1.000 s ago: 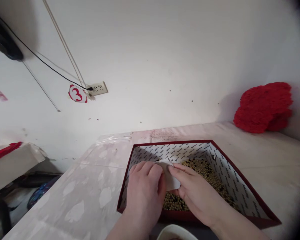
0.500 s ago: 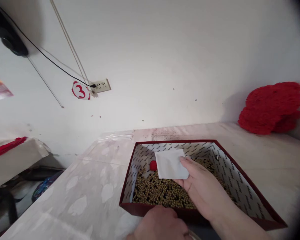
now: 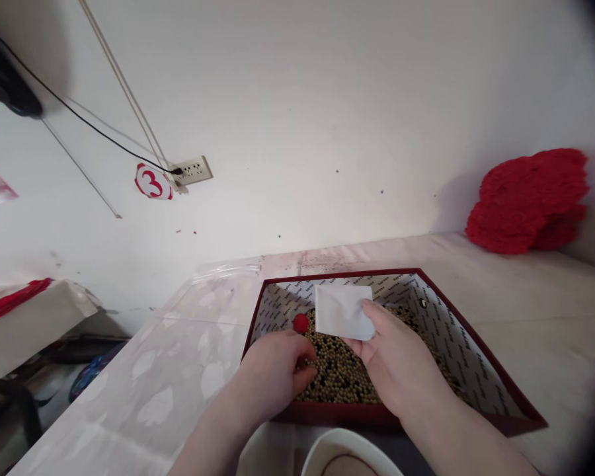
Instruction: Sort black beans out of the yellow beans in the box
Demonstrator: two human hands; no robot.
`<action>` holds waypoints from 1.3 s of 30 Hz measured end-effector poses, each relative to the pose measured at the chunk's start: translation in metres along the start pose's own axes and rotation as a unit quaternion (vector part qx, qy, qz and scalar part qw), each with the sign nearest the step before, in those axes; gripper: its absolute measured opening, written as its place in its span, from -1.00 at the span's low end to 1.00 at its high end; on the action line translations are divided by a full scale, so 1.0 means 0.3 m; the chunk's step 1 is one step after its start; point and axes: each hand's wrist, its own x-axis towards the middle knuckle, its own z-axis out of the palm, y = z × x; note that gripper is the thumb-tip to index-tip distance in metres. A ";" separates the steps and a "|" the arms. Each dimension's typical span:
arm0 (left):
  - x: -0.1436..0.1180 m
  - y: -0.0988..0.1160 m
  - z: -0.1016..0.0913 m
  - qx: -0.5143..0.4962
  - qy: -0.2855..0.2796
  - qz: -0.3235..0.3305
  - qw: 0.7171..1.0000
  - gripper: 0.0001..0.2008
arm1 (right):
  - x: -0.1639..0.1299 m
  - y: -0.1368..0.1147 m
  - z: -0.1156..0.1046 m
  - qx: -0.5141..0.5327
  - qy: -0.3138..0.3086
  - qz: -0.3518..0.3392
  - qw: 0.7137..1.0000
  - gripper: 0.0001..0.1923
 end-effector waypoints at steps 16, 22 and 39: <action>0.098 0.035 0.055 0.216 -0.283 0.030 0.934 -0.77 | -0.020 0.000 0.004 -0.008 -0.014 0.030 0.999 -0.75; 0.102 0.035 0.058 0.239 -0.268 0.026 0.933 -0.83 | -0.021 0.000 0.001 -0.005 -0.027 0.034 0.999 -0.78; 0.091 0.032 0.048 0.172 -0.220 0.017 0.960 -0.86 | -0.027 0.009 -0.001 -0.029 -0.042 0.053 0.997 -0.85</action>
